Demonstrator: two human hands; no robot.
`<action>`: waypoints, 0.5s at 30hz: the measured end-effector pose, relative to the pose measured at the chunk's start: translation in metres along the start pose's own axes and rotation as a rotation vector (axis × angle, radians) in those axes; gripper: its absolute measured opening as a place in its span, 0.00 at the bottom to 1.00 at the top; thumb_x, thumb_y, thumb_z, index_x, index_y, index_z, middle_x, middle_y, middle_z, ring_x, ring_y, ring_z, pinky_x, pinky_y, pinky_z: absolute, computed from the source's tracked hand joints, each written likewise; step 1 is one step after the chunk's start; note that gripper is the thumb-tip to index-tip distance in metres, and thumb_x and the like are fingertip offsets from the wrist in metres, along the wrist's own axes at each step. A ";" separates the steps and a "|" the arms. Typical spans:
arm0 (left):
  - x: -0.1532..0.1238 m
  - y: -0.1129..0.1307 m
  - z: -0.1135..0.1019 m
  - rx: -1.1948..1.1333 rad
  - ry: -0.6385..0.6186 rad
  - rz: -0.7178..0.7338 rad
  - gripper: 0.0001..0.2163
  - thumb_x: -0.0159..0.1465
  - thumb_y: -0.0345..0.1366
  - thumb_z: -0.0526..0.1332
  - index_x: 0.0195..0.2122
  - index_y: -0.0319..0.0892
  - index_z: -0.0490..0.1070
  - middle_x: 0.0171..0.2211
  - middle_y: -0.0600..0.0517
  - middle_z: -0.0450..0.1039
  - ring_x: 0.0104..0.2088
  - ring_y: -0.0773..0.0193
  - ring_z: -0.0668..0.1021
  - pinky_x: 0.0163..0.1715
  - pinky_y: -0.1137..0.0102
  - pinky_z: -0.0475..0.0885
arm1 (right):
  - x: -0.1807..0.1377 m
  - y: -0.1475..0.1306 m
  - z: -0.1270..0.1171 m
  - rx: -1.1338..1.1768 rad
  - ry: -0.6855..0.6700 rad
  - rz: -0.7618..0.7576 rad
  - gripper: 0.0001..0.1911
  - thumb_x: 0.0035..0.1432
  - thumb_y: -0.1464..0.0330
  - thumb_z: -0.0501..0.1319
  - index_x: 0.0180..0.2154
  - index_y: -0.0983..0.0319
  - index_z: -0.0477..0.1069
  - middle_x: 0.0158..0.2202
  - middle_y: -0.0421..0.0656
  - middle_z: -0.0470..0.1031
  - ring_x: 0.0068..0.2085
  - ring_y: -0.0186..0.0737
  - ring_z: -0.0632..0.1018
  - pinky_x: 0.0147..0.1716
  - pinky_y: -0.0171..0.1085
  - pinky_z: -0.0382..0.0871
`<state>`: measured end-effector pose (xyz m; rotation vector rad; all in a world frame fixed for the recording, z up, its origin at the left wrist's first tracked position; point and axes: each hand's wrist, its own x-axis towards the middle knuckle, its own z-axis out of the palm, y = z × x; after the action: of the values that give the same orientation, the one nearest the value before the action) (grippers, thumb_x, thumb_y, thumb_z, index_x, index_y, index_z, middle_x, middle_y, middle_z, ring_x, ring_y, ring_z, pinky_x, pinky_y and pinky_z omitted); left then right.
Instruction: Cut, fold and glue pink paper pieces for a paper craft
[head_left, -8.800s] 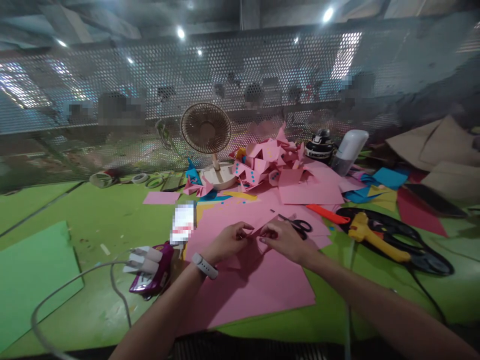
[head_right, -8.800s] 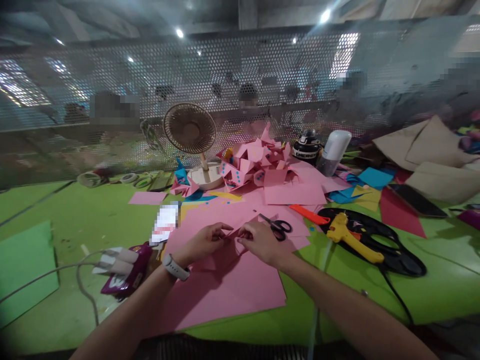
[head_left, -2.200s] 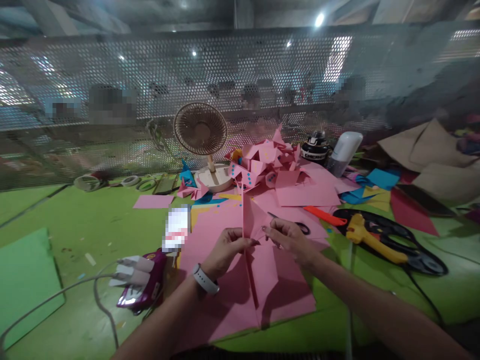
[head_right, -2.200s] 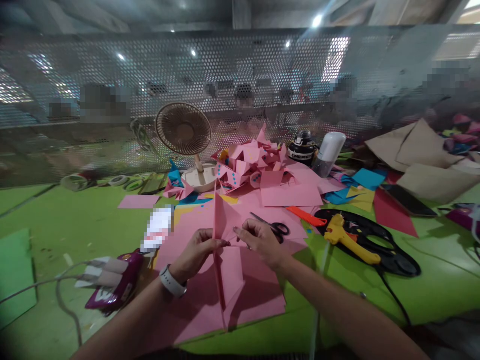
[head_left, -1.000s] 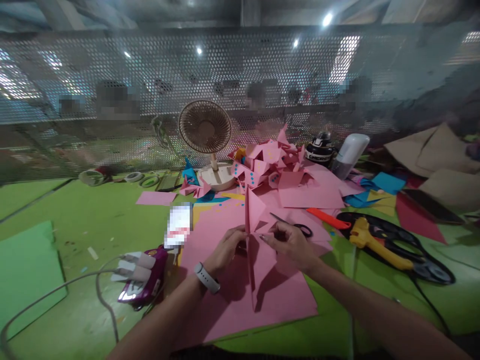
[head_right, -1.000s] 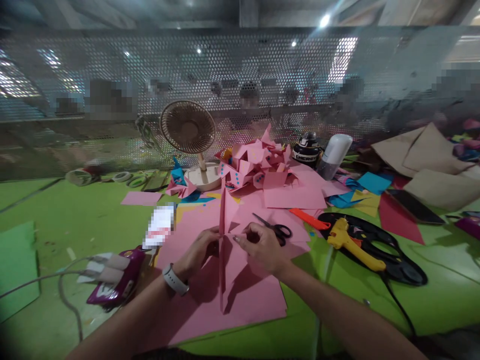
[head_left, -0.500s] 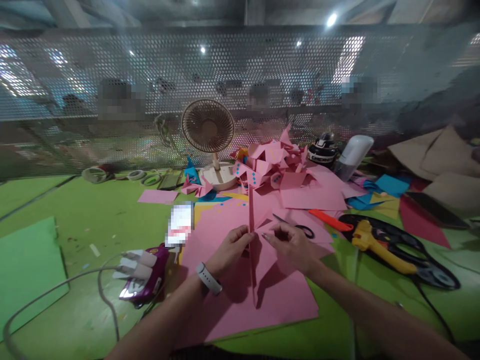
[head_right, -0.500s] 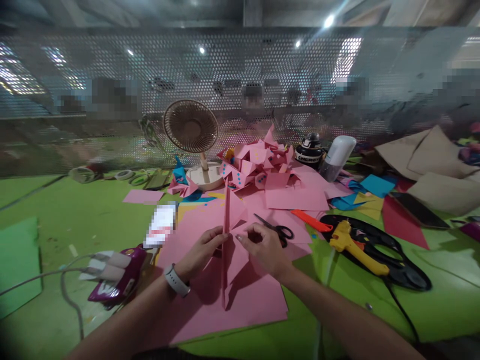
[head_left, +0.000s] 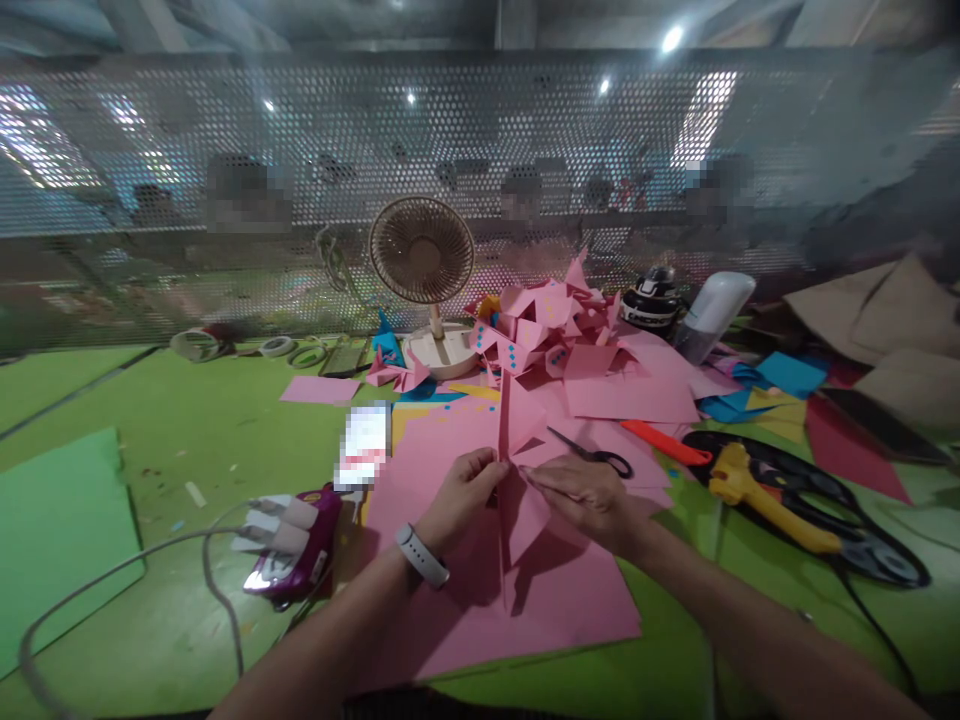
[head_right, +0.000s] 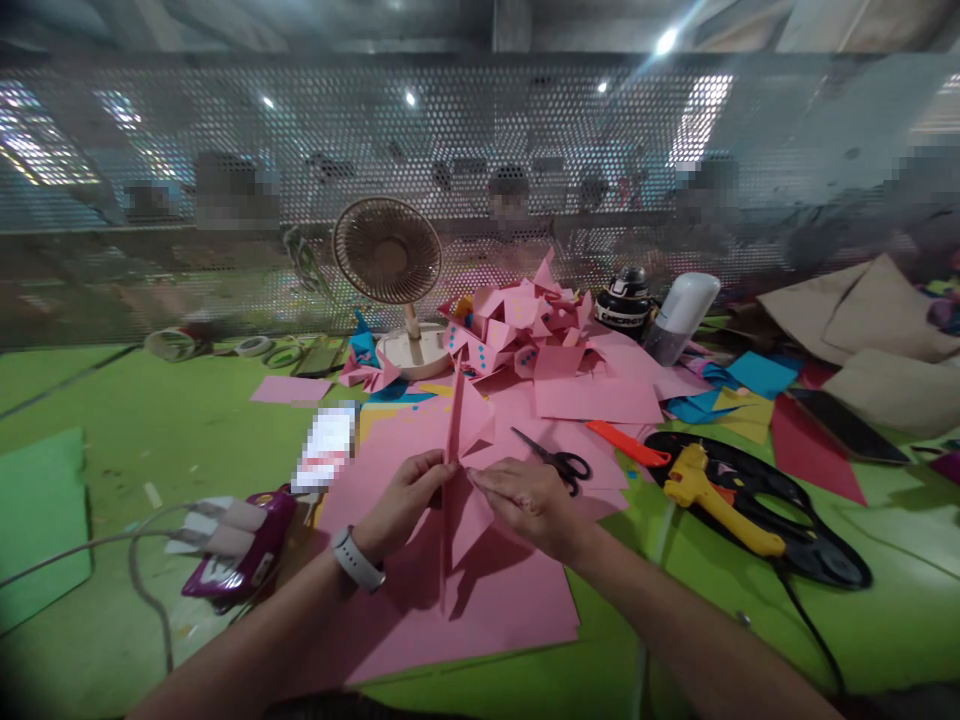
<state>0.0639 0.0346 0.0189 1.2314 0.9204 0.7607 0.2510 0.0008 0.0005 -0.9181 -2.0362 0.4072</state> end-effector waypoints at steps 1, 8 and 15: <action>0.000 0.001 0.000 0.001 0.003 0.005 0.11 0.57 0.41 0.59 0.25 0.38 0.64 0.20 0.57 0.61 0.21 0.72 0.66 0.22 0.77 0.61 | 0.001 0.000 -0.002 -0.016 -0.024 -0.017 0.17 0.58 0.72 0.54 0.48 0.55 0.71 0.42 0.43 0.76 0.42 0.40 0.76 0.39 0.39 0.72; -0.001 -0.003 -0.002 -0.067 -0.021 0.032 0.09 0.58 0.39 0.59 0.28 0.37 0.67 0.21 0.56 0.63 0.22 0.72 0.66 0.22 0.77 0.61 | 0.002 -0.002 -0.006 -0.064 -0.076 -0.055 0.19 0.59 0.73 0.53 0.51 0.57 0.68 0.38 0.44 0.78 0.38 0.39 0.77 0.36 0.38 0.72; 0.001 -0.007 -0.001 -0.066 -0.025 0.094 0.13 0.58 0.40 0.60 0.21 0.38 0.61 0.18 0.59 0.57 0.19 0.74 0.60 0.20 0.77 0.55 | -0.003 0.005 -0.001 -0.138 -0.045 -0.148 0.18 0.59 0.73 0.54 0.51 0.61 0.68 0.39 0.45 0.77 0.39 0.38 0.77 0.37 0.36 0.73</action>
<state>0.0631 0.0346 0.0117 1.2300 0.8149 0.8420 0.2552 0.0018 -0.0036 -0.8396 -2.1786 0.2100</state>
